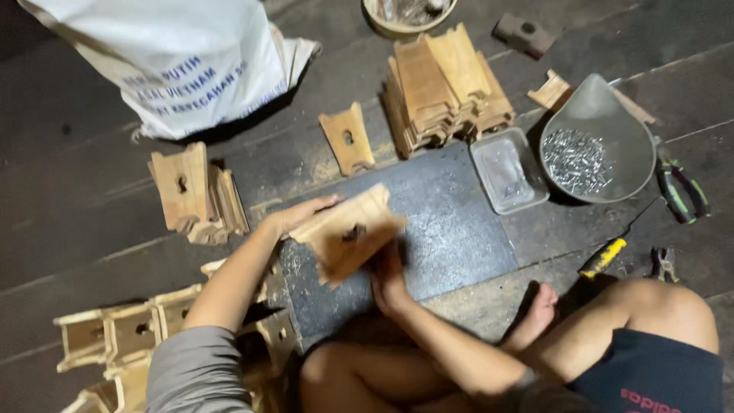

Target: The person uses a power drill to make holes in small wooden panels and then stacks the panels together by hand.

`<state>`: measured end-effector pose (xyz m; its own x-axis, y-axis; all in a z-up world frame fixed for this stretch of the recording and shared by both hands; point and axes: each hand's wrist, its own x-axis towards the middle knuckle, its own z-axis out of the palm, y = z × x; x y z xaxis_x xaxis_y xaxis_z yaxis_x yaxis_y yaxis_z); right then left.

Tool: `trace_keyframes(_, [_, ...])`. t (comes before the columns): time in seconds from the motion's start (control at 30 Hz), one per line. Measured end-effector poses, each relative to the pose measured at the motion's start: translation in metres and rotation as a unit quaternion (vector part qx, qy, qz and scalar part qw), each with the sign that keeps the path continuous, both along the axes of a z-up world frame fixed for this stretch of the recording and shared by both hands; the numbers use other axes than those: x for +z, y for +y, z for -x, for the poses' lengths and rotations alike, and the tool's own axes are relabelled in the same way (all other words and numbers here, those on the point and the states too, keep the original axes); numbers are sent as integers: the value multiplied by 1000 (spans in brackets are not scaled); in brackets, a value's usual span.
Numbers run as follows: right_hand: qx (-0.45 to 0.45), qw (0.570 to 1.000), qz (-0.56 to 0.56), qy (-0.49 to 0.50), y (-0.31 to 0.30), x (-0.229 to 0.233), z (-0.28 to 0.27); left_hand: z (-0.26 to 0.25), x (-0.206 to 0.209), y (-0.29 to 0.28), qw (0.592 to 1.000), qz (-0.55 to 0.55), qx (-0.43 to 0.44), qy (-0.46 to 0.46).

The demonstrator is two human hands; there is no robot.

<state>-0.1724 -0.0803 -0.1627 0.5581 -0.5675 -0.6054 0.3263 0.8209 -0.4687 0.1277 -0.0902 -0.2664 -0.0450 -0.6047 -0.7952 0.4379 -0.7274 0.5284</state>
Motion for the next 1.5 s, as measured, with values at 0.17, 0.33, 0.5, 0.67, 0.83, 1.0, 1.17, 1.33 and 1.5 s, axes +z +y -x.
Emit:
trace_keyframes(0.17, [-11,996,-85,-26,-7,-41,-35,70,128,47,997,-20,7,-74])
trace_keyframes(0.33, [122,987,42,-93,-1,-62,-26,63,73,60,986,80,87,-115])
trace_keyframes(0.5, [103,822,560,14,-22,26,-32,62,110,35,977,119,127,-121])
trace_keyframes(0.67, [118,847,519,7,-21,26,-38,70,126,41,965,140,195,-110])
trace_keyframes(0.83, [146,876,459,4,-53,25,-89,46,136,35,947,152,268,-93])
trace_keyframes(1.0, [190,901,390,-2,-101,21,-160,18,139,8,906,180,375,-72])
trace_keyframes(1.17, [214,915,343,-1,-133,9,-189,3,148,-22,885,206,409,-80])
trace_keyframes(1.33, [226,931,285,6,-154,-4,-214,2,146,-31,906,195,365,-87])
trace_keyframes(1.5, [242,947,213,14,-169,-13,-231,-21,137,-26,904,170,360,-155])
